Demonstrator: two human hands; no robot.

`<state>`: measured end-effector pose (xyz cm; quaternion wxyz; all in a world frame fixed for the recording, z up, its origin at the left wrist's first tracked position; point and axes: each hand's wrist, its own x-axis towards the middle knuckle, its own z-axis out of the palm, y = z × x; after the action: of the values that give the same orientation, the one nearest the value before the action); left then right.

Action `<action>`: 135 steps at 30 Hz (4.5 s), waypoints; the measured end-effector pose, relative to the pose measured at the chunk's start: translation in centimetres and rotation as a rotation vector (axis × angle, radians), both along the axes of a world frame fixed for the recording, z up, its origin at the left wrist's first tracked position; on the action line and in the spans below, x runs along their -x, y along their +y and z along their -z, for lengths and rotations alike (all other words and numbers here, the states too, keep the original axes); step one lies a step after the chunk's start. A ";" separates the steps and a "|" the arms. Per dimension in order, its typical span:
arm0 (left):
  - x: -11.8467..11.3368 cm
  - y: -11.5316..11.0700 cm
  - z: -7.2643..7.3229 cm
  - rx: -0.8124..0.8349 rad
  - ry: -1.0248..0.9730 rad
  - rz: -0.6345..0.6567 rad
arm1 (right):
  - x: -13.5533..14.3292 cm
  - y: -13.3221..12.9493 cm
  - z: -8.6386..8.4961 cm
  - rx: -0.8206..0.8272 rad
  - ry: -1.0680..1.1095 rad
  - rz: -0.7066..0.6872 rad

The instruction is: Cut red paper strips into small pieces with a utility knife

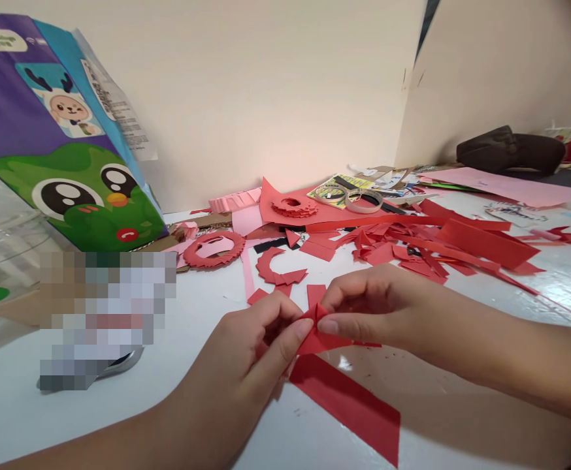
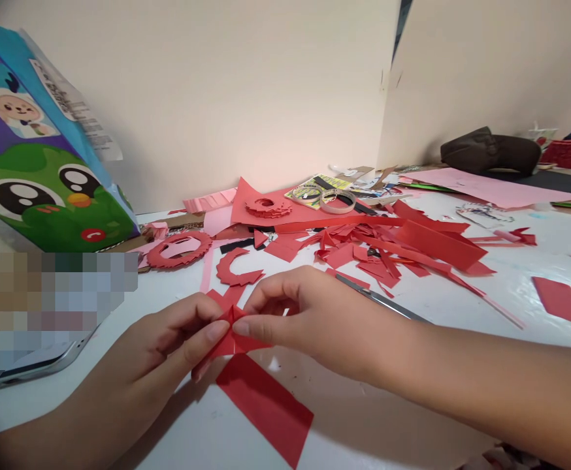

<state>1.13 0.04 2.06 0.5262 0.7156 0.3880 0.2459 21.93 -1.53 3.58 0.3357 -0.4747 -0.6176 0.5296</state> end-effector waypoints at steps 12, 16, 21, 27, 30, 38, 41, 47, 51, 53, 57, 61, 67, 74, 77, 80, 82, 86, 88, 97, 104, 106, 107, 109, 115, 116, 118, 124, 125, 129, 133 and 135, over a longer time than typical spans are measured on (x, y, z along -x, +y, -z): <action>-0.2 -0.1 -0.2 -0.033 0.039 0.005 | 0.2 0.0 0.4 0.003 0.008 0.012; -0.2 0.0 -0.2 -0.018 0.030 0.012 | 0.3 0.0 0.5 0.023 0.055 -0.005; 0.0 0.0 0.0 0.014 0.019 0.007 | 0.3 -0.2 0.4 0.066 0.096 0.003; 0.1 -0.3 0.0 0.012 0.004 0.025 | 0.3 -0.3 0.3 0.060 0.075 0.004; 0.0 -0.2 -0.1 0.010 0.021 0.035 | 0.2 -0.2 0.6 0.043 0.071 -0.001; -0.4 0.2 -0.4 -0.045 0.066 0.031 | -0.1 0.0 1.0 -0.014 0.020 0.014; -0.3 0.2 -0.3 -0.023 0.058 0.024 | -0.1 0.0 0.9 -0.017 0.011 0.010; -0.5 0.3 -0.2 0.069 0.033 0.042 | -0.1 -0.1 0.9 -0.041 -0.025 0.000; -0.6 0.4 -0.2 0.074 0.056 0.053 | -0.1 -0.2 1.1 -0.045 -0.067 -0.010; -0.5 0.4 -0.3 0.061 0.081 0.046 | -0.1 -0.2 1.0 -0.044 -0.084 -0.011; -0.4 0.3 -0.3 0.072 0.084 0.051 | 0.2 -0.2 0.6 -0.074 -0.160 0.008; -0.3 0.1 -0.1 0.054 0.068 0.059 | 0.6 -0.5 0.1 -0.146 -0.203 -0.009; -0.3 -0.3 -0.1 -0.006 0.079 0.101 | 0.9 -1.0 0.0 -0.304 -0.161 0.015; 0.0 -0.3 0.2 -0.053 0.091 0.150 | 0.9 -1.6 -0.1 -0.353 -0.160 0.050; 0.0 -0.3 0.1 -0.048 0.111 0.197 | 1.0 -1.8 -0.1 -0.251 -0.091 0.047; 0.0 -0.4 -0.2 -0.019 0.133 0.232 | 1.0 -1.7 0.0 -0.161 0.038 0.033; 0.0 -0.4 -0.5 0.011 0.117 0.245 | 1.0 -1.5 0.0 -0.111 0.110 0.026; -0.1 -0.4 -0.8 0.089 0.022 0.226 | 0.9 -1.2 -0.2 -0.100 0.100 0.010; -0.1 -0.3 -0.8 0.123 -0.003 0.181 | 0.8 -1.1 -0.3 -0.136 0.057 0.016; -0.1 -0.4 -0.5 0.122 0.017 0.144 | 0.7 -1.1 -0.1 -0.230 -0.071 -0.015; -0.3 -0.3 -1.0 0.093 0.015 0.151 | 0.8 -1.1 0.0 -0.184 0.034 -0.031; -0.4 -0.3 -1.2 0.074 0.023 0.092 | 0.7 -0.9 -0.1 -0.191 0.050 -0.045; -0.4 -0.2 -1.2 0.082 0.018 0.067 | 0.6 -0.9 -0.2 -0.182 0.043 -0.048; -0.4 -0.2 -1.1 0.137 -0.003 0.058 | 0.5 -0.8 -0.2 -0.163 0.005 -0.037; -0.2 -0.6 -0.4 0.110 -0.114 0.050 | 0.5 -0.8 -0.1 -0.166 -0.045 -0.027; -0.2 -0.6 -0.5 0.086 -0.130 0.039 | 0.5 -0.8 -0.1 -0.171 -0.046 -0.025; -0.2 -0.5 -0.6 0.047 -0.140 0.028 | 0.5 -0.8 0.0 -0.175 -0.057 -0.018; -0.2 -0.1 -0.7 0.080 -0.162 0.025 | 0.5 -0.8 0.1 -0.167 -0.066 -0.012; -0.2 -0.1 -0.6 0.074 -0.158 0.024 | 0.5 -0.8 0.1 -0.165 -0.069 -0.013; -0.1 -0.1 -0.6 0.019 -0.092 0.011 | 0.5 -0.8 0.2 -0.141 -0.064 -0.013; 0.0 -0.3 -0.5 0.039 -0.083 0.022 | 0.5 -0.9 0.4 -0.117 -0.019 -0.022; 0.0 -0.4 -0.5 0.111 -0.115 0.037 | 0.5 -0.9 0.5 -0.089 0.021 -0.033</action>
<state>1.15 -0.31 2.57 0.5911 0.6771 0.3567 0.2548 21.44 -2.44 3.11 0.3542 -0.4432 -0.6448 0.5121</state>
